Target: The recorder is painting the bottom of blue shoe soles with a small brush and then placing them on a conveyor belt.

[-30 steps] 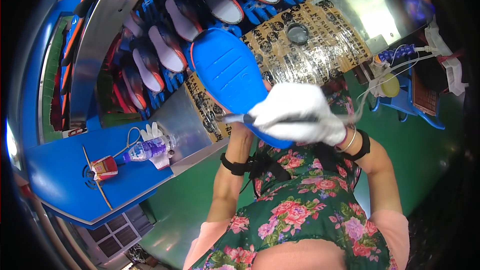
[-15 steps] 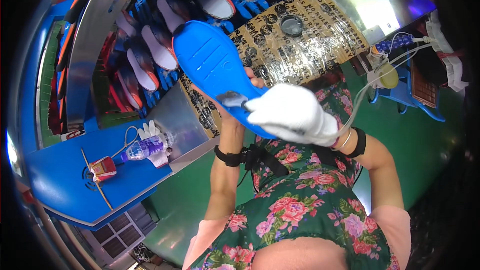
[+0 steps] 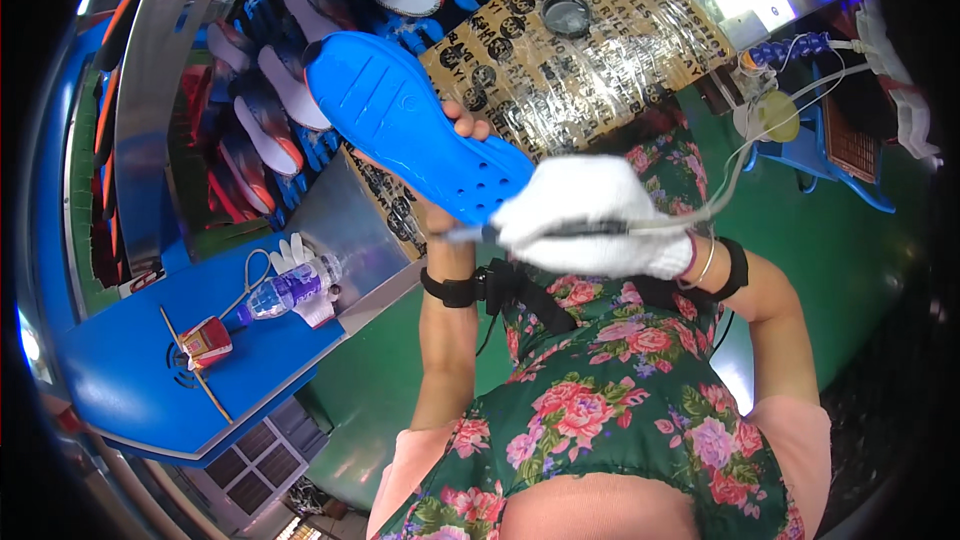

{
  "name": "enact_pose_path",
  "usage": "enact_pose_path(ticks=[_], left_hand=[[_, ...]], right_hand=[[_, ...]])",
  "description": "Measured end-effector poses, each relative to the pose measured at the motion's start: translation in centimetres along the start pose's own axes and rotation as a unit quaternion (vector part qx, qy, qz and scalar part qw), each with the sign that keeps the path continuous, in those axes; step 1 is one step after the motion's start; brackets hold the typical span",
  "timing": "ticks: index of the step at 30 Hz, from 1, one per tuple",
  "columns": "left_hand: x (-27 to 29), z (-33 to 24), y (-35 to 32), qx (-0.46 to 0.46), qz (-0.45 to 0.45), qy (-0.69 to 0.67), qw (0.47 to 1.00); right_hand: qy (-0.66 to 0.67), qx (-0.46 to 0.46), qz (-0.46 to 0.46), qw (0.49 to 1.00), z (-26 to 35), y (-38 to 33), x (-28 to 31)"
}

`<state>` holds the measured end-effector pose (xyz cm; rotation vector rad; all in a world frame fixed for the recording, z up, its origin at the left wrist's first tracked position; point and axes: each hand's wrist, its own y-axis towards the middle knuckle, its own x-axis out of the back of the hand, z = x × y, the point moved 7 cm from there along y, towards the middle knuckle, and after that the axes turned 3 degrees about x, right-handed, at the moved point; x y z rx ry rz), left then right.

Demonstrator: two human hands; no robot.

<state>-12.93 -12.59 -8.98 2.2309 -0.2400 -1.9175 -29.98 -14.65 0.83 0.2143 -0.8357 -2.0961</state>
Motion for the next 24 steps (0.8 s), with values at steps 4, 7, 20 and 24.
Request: enact_pose_path(ticks=[4, 7, 20, 24], left_hand=[[1.6, -1.3, -0.1, -0.015, -0.096, 0.098, 0.990], [2.0, -2.1, 0.1, -0.005, -0.097, 0.109, 0.989], [0.6, 0.1, 0.3, 0.157, -0.090, 0.105, 0.978], [1.9, 0.0, -0.7, 0.190, -0.139, 0.134, 0.963]], right_hand=[[-0.096, 0.049, -0.007, 0.994, 0.0, -0.6, 0.4], [0.048, -0.028, 0.037, 0.998, -0.4, -1.1, -0.2], [0.122, -0.035, 0.086, 0.988, -1.2, -2.2, -0.6], [0.003, 0.045, 0.050, 0.998, -1.6, -2.1, -0.4]])
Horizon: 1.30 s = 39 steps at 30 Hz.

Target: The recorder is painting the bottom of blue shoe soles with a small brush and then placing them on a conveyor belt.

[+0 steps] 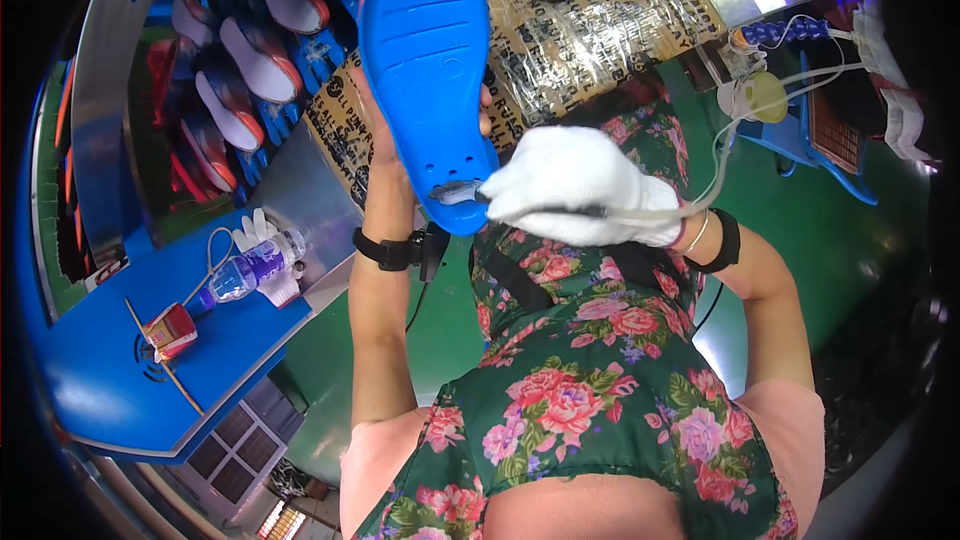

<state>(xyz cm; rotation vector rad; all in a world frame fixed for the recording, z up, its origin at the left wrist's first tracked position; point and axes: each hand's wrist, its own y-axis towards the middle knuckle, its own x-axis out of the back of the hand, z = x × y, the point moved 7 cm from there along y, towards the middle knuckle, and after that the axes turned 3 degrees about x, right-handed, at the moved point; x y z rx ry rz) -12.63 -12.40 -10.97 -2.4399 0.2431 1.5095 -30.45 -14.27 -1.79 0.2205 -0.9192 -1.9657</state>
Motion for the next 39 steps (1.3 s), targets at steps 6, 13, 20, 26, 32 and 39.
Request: enact_pose_path(ticks=[6, 13, 20, 26, 32, 39], left_hand=[[0.7, 0.4, 0.4, 0.052, -0.012, 0.002, 0.999], [2.5, -0.3, 1.4, 0.017, -0.038, -0.018, 0.999], [3.5, -2.9, 0.1, -0.277, -0.154, -0.075, 0.946], [2.7, 0.6, -6.8, -0.271, -0.128, -0.284, 0.911], [-1.2, 5.6, -6.6, -0.063, -0.028, -0.210, 0.975], [-5.3, 7.7, -2.7, -0.095, 0.055, -0.192, 0.975]], right_hand=[[0.155, -0.062, 0.075, 0.983, -0.6, -0.1, -0.9], [0.219, -0.255, -0.004, 0.942, -3.4, -1.2, 0.3], [0.390, -0.395, -0.303, 0.775, -6.4, -3.1, 2.5], [0.413, -0.401, -0.356, 0.736, -8.1, -4.1, 1.8], [0.364, -0.369, -0.282, 0.807, -7.3, -1.7, 1.6], [0.110, -0.251, -0.212, 0.938, -2.2, 3.1, 5.4]])
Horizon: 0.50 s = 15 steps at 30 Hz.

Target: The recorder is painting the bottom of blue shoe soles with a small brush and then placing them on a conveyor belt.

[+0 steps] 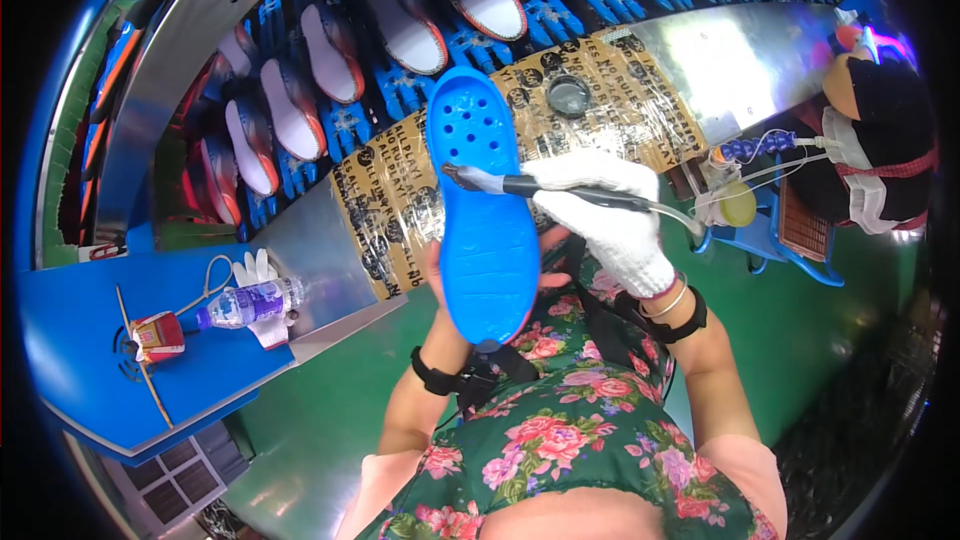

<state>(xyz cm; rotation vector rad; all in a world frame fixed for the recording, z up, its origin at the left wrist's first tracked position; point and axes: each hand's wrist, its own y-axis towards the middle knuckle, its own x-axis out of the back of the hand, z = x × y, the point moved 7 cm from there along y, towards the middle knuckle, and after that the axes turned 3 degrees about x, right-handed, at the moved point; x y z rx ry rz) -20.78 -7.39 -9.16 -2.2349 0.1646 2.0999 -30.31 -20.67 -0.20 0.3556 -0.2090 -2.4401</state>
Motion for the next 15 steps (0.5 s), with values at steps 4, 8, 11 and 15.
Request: enact_pose_path(ticks=[4, 8, 11, 15], left_hand=[[-0.7, 1.8, 0.9, 0.014, 0.042, -0.076, 0.996], [-0.7, 1.8, 0.7, 0.003, 0.021, -0.118, 0.993], [0.7, 1.7, 0.2, -0.018, -0.018, -0.079, 0.997], [3.9, 0.1, -1.1, -0.032, -0.139, 0.111, 0.984]], right_hand=[[-0.138, 0.163, 0.019, 0.977, 4.8, 1.4, -1.0], [-0.221, 0.276, 0.031, 0.935, 7.6, 2.0, -2.0], [-0.268, 0.338, 0.036, 0.901, 8.6, 2.2, -2.9], [-0.360, 0.399, 0.061, 0.841, 8.4, 0.9, -4.2]])
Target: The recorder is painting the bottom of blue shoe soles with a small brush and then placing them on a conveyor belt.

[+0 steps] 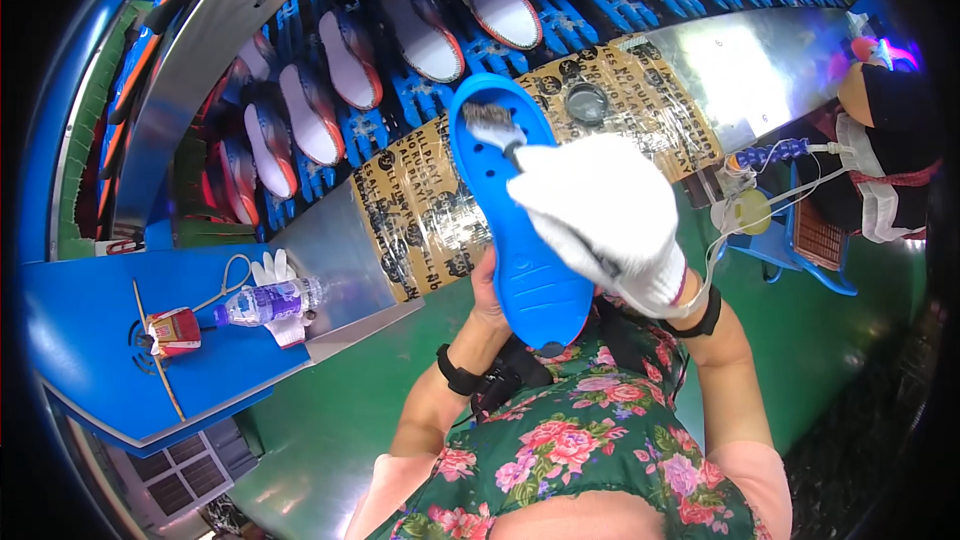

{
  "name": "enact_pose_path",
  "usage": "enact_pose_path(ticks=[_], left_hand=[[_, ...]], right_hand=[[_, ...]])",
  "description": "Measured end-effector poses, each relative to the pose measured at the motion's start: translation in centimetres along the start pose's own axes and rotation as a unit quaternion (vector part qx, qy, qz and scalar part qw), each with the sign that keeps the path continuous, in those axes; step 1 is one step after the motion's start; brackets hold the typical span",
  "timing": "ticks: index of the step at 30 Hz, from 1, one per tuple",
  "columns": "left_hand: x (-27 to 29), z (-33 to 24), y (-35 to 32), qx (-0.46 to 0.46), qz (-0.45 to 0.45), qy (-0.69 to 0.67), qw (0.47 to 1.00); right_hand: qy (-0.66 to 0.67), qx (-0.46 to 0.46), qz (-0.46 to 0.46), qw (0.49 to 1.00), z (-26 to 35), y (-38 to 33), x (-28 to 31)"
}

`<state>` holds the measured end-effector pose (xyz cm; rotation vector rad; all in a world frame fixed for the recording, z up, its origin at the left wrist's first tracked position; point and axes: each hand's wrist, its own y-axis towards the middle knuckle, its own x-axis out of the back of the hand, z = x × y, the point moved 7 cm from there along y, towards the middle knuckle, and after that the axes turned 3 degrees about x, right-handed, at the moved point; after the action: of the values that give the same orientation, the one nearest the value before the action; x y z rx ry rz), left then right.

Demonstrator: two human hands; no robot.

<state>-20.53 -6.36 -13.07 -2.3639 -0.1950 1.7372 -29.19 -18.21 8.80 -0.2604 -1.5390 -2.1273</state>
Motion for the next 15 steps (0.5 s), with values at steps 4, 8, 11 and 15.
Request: enact_pose_path(ticks=[4, 8, 11, 15], left_hand=[[-1.2, 0.4, 0.5, -0.011, 0.142, -0.176, 0.974], [-5.2, 0.1, 1.0, 0.000, 0.234, -0.206, 0.950], [-0.6, -0.5, 1.2, -0.042, 0.074, -0.072, 0.994], [-4.5, -0.7, 2.4, -0.048, 0.228, -0.267, 0.935]], right_hand=[[0.111, -0.059, 0.044, 0.991, 1.2, -1.2, -0.8], [0.178, -0.191, -0.027, 0.965, -1.9, -2.2, 0.3], [0.092, -0.117, -0.028, 0.988, -0.7, -2.4, 0.1], [0.187, -0.121, -0.018, 0.975, 0.4, -3.5, -0.8]])
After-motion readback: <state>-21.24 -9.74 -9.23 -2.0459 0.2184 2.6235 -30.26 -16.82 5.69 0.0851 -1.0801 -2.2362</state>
